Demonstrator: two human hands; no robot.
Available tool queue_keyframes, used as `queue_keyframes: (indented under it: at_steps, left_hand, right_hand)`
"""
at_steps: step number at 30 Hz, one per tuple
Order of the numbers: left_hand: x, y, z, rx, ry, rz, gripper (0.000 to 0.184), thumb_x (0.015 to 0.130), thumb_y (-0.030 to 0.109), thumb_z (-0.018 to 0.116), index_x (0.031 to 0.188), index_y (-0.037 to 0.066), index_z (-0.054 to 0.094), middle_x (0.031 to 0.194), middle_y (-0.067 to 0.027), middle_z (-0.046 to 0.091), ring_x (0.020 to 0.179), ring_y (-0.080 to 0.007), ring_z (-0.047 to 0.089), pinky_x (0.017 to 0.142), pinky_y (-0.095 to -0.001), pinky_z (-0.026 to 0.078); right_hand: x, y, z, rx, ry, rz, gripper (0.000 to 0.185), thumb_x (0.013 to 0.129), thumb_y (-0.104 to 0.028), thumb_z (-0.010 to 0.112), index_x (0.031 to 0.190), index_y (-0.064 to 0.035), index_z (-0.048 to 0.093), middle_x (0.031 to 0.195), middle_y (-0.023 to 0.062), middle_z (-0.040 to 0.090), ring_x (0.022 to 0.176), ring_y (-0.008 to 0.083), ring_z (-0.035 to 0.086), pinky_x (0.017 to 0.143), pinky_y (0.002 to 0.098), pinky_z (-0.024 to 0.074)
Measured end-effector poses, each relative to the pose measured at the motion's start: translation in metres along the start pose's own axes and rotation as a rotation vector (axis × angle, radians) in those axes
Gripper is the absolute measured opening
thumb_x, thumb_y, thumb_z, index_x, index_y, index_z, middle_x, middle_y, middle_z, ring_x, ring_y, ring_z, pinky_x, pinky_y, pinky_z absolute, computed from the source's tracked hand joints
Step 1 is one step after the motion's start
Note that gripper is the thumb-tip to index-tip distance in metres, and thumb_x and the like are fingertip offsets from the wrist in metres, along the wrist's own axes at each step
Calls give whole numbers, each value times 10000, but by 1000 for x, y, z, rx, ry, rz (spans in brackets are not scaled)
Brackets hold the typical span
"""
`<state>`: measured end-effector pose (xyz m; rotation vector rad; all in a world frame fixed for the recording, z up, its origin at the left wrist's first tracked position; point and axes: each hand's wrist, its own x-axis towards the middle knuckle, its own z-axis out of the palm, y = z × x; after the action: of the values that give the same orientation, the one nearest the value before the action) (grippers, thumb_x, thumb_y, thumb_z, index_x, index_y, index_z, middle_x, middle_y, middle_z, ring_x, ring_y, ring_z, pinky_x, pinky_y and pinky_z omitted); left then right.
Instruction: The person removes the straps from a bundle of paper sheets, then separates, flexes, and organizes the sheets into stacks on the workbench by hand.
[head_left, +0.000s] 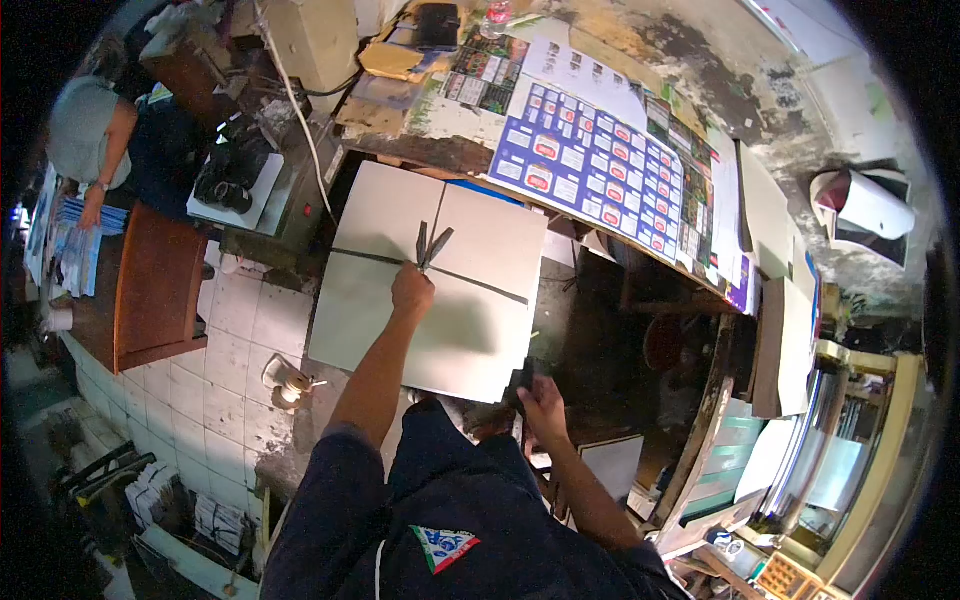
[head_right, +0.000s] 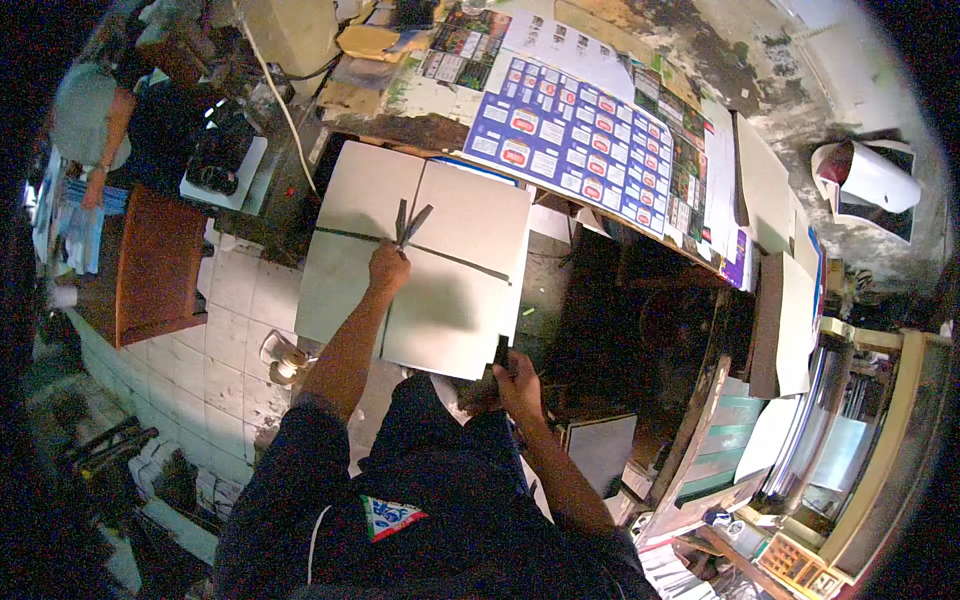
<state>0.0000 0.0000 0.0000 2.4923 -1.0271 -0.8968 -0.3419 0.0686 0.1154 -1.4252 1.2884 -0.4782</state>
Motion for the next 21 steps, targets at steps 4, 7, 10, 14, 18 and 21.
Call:
queue_keyframes:
  at_steps: [4,7,10,14,18,21]
  left_hand:
    - [21,-27,-16,-20,89,-36,350,922,307,539,1043,-21,562,948,-221,680,865,-419,665,782,-490,543]
    - [8,-15,-18,35,3,58,417,940,343,462,863,-14,663,830,-219,683,818,-417,667,760,-487,541]
    - [22,-35,2,2,52,259,475,943,358,446,767,-16,680,810,-231,675,844,-415,663,755,-477,538]
    - [5,-39,-7,-540,149,164,431,935,324,506,706,-24,616,657,-165,601,634,-278,588,613,-415,462]
    - [0,-34,-3,-1200,37,26,382,910,250,590,603,43,493,572,20,423,587,-107,363,541,-319,331]
    - [-3,-37,-9,-1196,-7,-24,380,910,222,586,585,72,456,594,63,392,606,-78,368,548,-292,323]
  right_hand:
    - [85,-47,90,-204,-68,-1,492,901,-149,645,1347,-65,455,846,118,649,721,179,655,639,329,525]
    - [135,-57,117,-288,-56,-103,603,865,-111,668,1416,-161,429,817,97,646,679,216,657,611,359,534]
    - [169,-62,155,-353,1,-140,600,844,-69,646,1407,-160,459,891,144,667,690,260,667,618,373,537]
    - [185,-48,194,-384,133,-254,615,805,-22,584,1399,-140,478,1007,205,662,768,350,662,664,420,540]
    - [194,-59,205,-433,223,-273,545,817,-10,590,1353,-81,531,976,159,662,741,246,652,676,332,529]
    - [192,-56,209,-494,222,-248,542,820,-25,590,1356,-82,532,916,153,645,761,258,646,689,348,526]
